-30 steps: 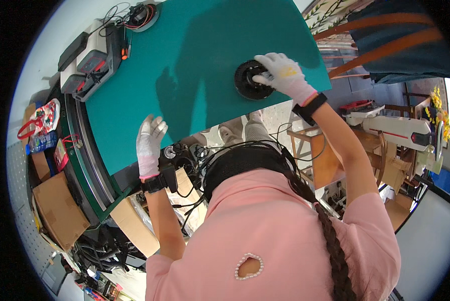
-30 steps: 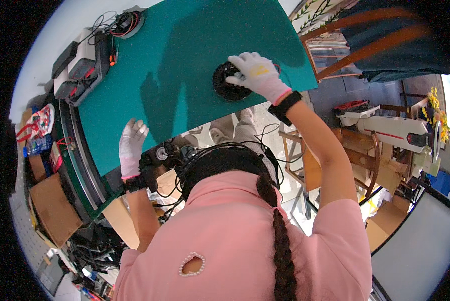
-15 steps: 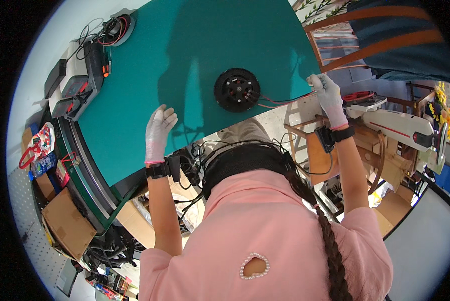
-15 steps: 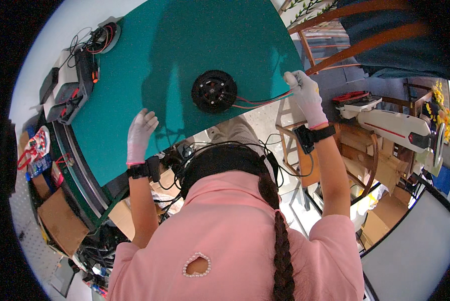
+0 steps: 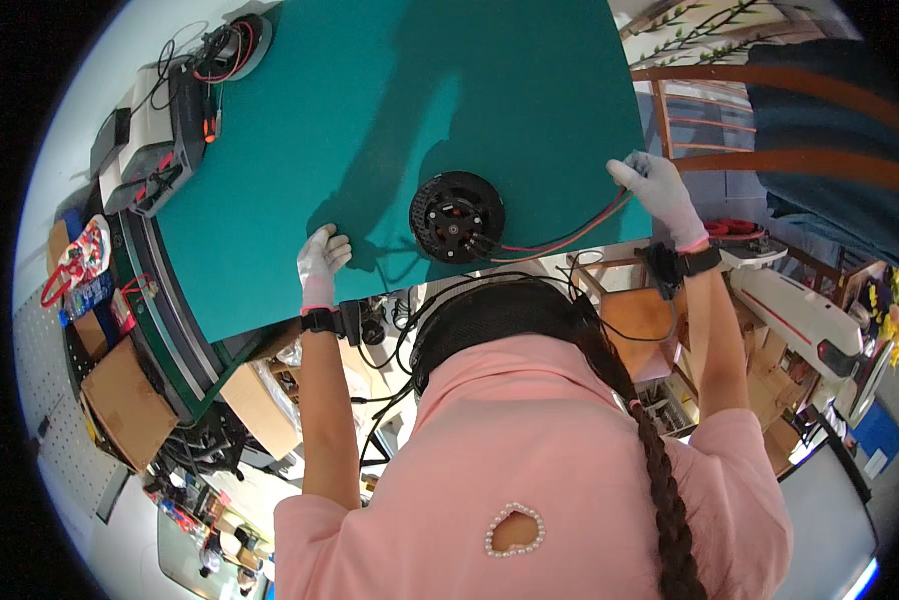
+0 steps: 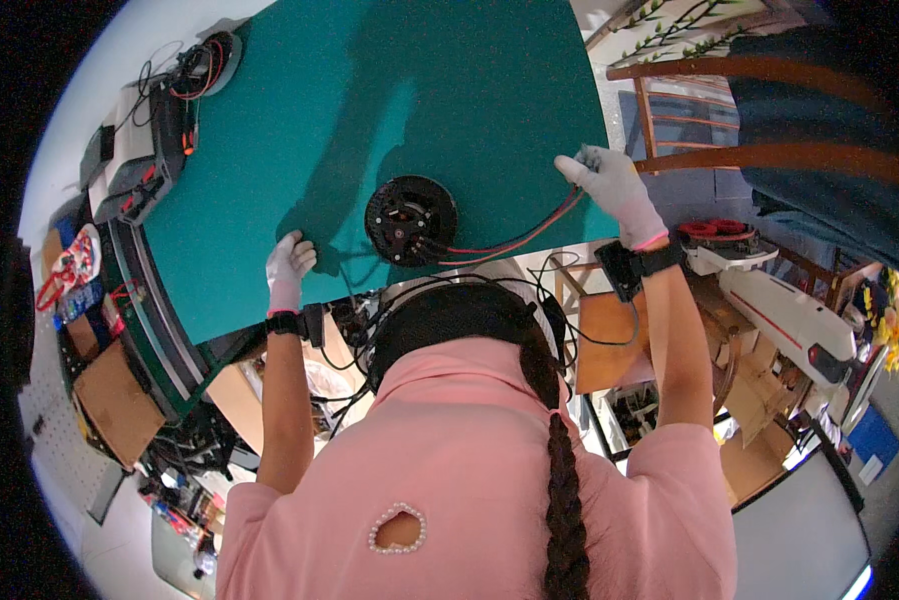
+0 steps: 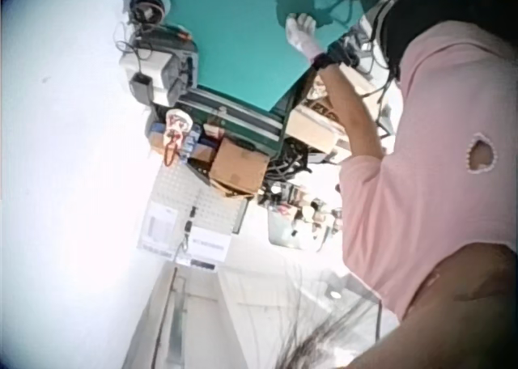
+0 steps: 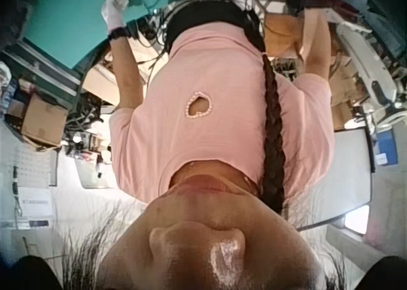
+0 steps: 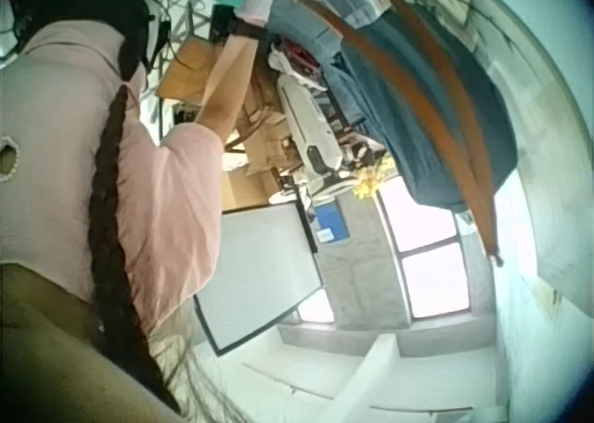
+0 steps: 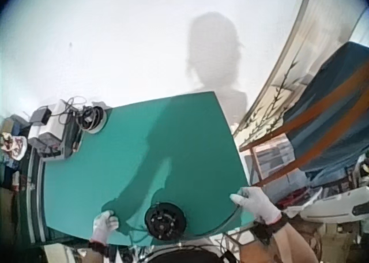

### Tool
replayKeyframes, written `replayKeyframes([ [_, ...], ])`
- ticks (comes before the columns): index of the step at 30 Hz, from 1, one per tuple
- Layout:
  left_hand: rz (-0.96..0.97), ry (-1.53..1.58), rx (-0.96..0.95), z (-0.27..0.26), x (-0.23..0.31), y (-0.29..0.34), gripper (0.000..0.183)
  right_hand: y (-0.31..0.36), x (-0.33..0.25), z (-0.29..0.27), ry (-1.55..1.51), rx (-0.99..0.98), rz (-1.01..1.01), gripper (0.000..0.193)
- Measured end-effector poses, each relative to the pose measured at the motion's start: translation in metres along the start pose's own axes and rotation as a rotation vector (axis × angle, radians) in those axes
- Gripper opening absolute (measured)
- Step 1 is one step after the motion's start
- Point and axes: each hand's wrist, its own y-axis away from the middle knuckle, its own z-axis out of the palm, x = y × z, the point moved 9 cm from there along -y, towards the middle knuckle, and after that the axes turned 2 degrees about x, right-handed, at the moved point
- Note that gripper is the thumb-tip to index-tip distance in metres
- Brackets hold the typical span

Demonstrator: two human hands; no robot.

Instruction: The recorder takes an electrical motor component from a box and inspects its wiring and housing on a workbench.

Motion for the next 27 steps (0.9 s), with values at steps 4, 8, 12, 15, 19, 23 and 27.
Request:
replayKeyframes([
  [4, -0.022, 0.014, 0.025, -0.004, 0.001, 0.002, 0.035, -0.037, -0.022, 0.018, -0.086, -0.262, 0.103, 0.038],
  [8, 0.001, 0.031, -0.008, 0.002, 0.007, 0.004, 0.035, -0.068, -0.071, 0.031, -0.017, -0.378, -0.016, 0.034],
  [12, -0.048, 0.024, -0.040, -0.002, -0.002, -0.003, 0.040, -0.071, -0.153, 0.047, 0.189, -0.310, -0.322, 0.036],
  [15, -0.024, 0.050, -0.085, -0.001, -0.003, -0.004, 0.041, -0.055, -0.208, 0.069, 0.191, -0.187, -0.633, 0.033],
  [19, -0.041, 0.069, -0.143, 0.002, -0.001, -0.004, 0.041, -0.023, -0.247, 0.126, 0.273, -0.176, -0.722, 0.025],
  [23, -0.017, 0.085, -0.201, 0.009, -0.001, -0.006, 0.035, 0.014, -0.257, 0.187, 0.489, -0.138, -0.859, 0.016],
  [27, -0.014, 0.107, -0.248, 0.010, -0.002, -0.008, 0.033, 0.073, -0.259, 0.223, 0.758, -0.034, -0.973, 0.009],
])
